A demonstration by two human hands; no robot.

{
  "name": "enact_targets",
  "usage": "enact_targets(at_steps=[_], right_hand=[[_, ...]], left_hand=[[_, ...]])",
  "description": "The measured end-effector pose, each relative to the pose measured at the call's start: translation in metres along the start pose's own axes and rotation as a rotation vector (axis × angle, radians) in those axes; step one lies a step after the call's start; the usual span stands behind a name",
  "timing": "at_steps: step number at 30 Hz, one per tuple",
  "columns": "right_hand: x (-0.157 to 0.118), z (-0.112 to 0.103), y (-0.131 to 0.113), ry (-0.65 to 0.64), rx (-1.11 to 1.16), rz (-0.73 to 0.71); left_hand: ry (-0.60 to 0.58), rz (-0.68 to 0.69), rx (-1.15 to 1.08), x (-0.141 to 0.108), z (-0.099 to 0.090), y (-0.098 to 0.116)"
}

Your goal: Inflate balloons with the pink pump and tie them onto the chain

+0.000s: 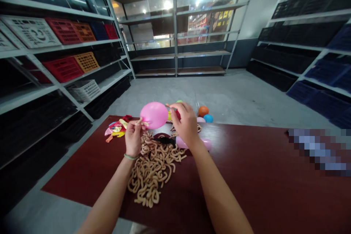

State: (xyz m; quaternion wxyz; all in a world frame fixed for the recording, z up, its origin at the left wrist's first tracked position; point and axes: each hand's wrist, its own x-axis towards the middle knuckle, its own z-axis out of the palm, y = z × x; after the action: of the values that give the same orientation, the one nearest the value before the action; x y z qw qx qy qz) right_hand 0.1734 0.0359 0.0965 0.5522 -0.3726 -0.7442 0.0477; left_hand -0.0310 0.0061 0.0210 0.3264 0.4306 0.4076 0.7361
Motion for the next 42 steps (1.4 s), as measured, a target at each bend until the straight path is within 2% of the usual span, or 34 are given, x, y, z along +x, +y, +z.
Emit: enact_targets(at_steps=[1, 5, 7, 10, 13, 19, 24, 28, 31, 33, 37, 39, 42], right_hand=[[0.002, -0.005, 0.0, 0.028, 0.001, 0.015], [0.004, -0.012, 0.002, 0.059, -0.016, 0.027], [0.003, -0.011, 0.002, 0.045, -0.016, 0.013], [0.0, -0.009, 0.003, 0.0, -0.009, 0.006], [-0.004, -0.006, 0.004, -0.057, -0.018, 0.012], [-0.019, 0.019, -0.003, -0.203, -0.016, -0.054], [-0.044, 0.057, -0.014, -0.358, -0.078, -0.154], [-0.065, 0.082, -0.022, -0.471, -0.118, -0.23], [-0.079, 0.095, -0.026, -0.55, -0.134, -0.255], [-0.086, 0.1, -0.027, -0.585, -0.131, -0.265], [-0.096, 0.108, -0.026, -0.618, -0.114, -0.275], [-0.099, 0.111, -0.026, -0.625, -0.109, -0.281], [-0.099, 0.111, -0.029, -0.64, -0.113, -0.291]], left_hand=[[-0.086, -0.027, -0.005, 0.002, 0.005, 0.002], [-0.587, -0.215, 0.076, 0.011, 0.03, 0.011], [-0.671, -0.228, 0.139, 0.016, 0.038, 0.014], [-0.605, -0.174, 0.245, 0.021, 0.037, 0.018], [-0.444, -0.141, 0.376, 0.02, 0.02, 0.019], [-0.141, -0.156, 0.474, 0.011, -0.046, 0.011], [0.08, -0.035, 0.812, 0.012, -0.106, 0.011], [0.229, -0.006, 0.973, 0.017, -0.146, 0.011], [0.258, 0.009, 1.178, 0.019, -0.172, 0.006], [0.253, -0.034, 1.358, 0.018, -0.183, 0.001], [0.249, -0.191, 1.635, 0.017, -0.19, -0.007], [0.199, -0.205, 1.667, 0.017, -0.189, -0.009], [0.104, -0.183, 1.558, 0.016, -0.186, -0.008]])
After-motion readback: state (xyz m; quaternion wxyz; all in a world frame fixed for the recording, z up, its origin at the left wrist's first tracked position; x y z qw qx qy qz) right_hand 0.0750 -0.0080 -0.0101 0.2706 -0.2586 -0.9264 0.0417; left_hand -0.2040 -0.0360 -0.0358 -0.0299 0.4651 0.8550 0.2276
